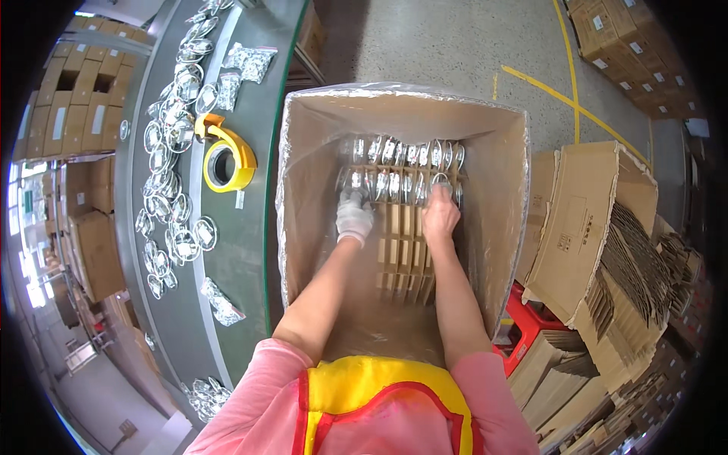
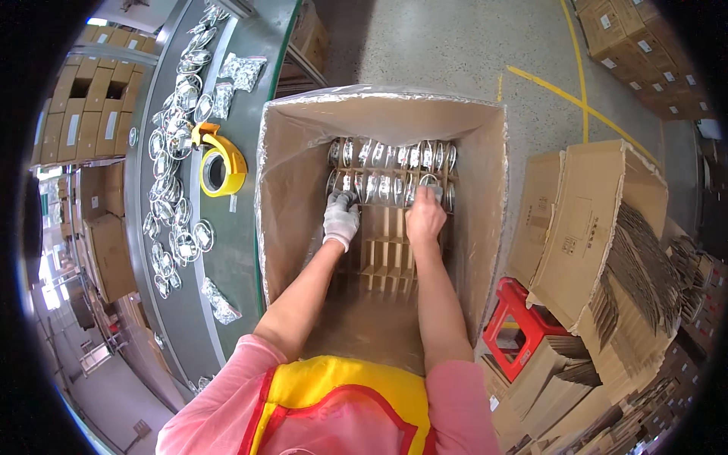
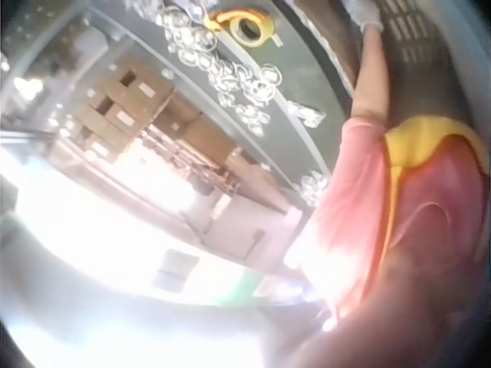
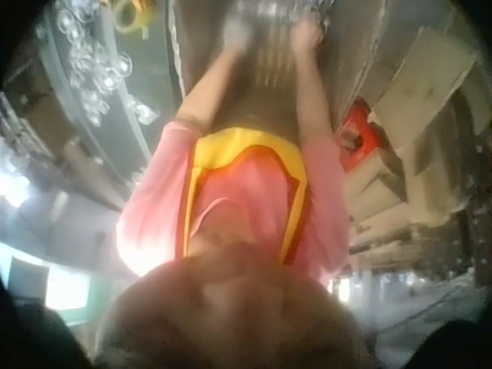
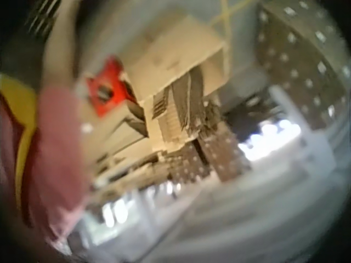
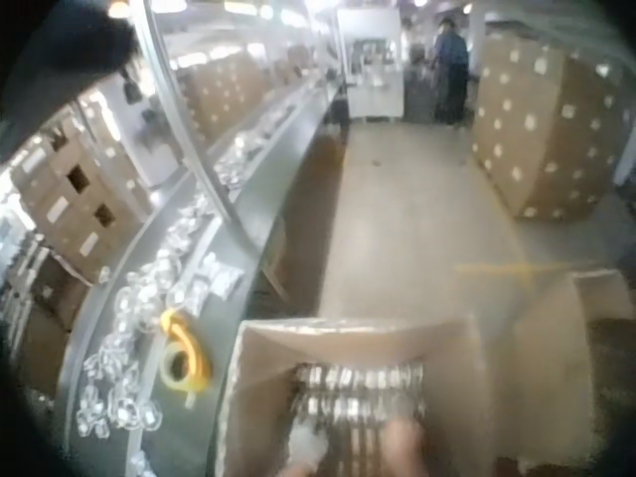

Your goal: Packing circular metal components from a conveyor belt into a cardboard box and placing a divider.

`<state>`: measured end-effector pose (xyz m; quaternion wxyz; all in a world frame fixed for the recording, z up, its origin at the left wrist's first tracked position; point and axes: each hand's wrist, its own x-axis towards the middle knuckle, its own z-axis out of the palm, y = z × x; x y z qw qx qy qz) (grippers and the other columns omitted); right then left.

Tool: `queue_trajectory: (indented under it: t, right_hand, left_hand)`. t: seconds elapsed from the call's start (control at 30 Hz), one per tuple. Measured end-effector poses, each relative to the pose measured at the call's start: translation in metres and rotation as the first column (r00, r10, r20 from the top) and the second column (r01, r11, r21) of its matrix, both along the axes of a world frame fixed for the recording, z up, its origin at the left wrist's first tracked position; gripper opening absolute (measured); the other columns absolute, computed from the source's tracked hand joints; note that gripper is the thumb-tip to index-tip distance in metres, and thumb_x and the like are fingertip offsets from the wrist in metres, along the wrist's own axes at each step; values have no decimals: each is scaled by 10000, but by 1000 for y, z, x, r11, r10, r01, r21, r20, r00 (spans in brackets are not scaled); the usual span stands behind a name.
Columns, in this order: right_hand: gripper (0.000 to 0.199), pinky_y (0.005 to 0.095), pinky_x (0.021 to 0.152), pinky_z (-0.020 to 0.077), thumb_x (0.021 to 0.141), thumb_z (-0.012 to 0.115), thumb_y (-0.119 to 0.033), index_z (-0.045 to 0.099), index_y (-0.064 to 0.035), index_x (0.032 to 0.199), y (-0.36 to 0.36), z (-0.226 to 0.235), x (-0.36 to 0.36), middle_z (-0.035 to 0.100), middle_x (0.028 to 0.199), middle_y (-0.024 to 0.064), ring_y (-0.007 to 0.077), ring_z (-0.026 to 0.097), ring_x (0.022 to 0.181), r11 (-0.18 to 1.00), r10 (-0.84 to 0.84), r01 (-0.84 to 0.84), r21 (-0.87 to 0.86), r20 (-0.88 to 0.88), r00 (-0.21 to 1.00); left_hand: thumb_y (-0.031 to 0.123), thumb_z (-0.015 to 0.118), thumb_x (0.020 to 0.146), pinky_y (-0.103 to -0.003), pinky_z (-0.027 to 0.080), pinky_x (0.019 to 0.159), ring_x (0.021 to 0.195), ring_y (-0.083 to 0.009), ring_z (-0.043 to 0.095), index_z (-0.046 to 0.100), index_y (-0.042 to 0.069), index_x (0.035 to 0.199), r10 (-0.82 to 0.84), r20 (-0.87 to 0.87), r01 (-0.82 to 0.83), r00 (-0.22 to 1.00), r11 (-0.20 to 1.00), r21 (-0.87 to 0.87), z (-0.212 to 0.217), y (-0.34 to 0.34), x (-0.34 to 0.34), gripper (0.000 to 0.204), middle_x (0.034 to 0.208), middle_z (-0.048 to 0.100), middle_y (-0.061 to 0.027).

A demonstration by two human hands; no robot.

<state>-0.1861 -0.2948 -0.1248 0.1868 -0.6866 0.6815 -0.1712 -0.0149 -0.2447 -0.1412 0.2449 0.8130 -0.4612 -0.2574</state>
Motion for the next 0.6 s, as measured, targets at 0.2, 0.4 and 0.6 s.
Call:
queue_trajectory:
  t: [0.2, 0.4, 0.6]
  right_hand:
    - [186, 434, 655, 455, 745, 583, -11, 562, -66, 921, -6, -18, -31, 607, 829, 182, 386, 575, 766, 972, -236, 229, 56, 172, 956]
    - [154, 459, 724, 438, 818, 548, -130, 565, -69, 959, -14, -8, -12, 502, 962, 171, 395, 538, 842, 959, -282, 277, 63, 79, 956]
    - [266, 391, 720, 457, 777, 559, -54, 591, -84, 1039, -18, -46, -38, 604, 891, 159, 332, 582, 825, 975, -199, 182, 124, 143, 969]
  left_hand:
    - [45, 615, 699, -370, 413, 900, 1048, -344, 507, 623, 76, 915, -11, 92, 9, 996, 1000, 18, -9, 3, 2, 218, 1103, 541, -193]
    - [91, 572, 723, -394, 420, 877, 1019, -342, 513, 610, 99, 917, -9, 16, 8, 1000, 996, 94, 0, 3, 6, 199, 1134, 517, -154]
    - [78, 531, 739, -418, 393, 906, 1034, -367, 492, 612, 81, 961, -156, -126, 156, 980, 988, -9, 49, -2, -22, 236, 1108, 534, -179]
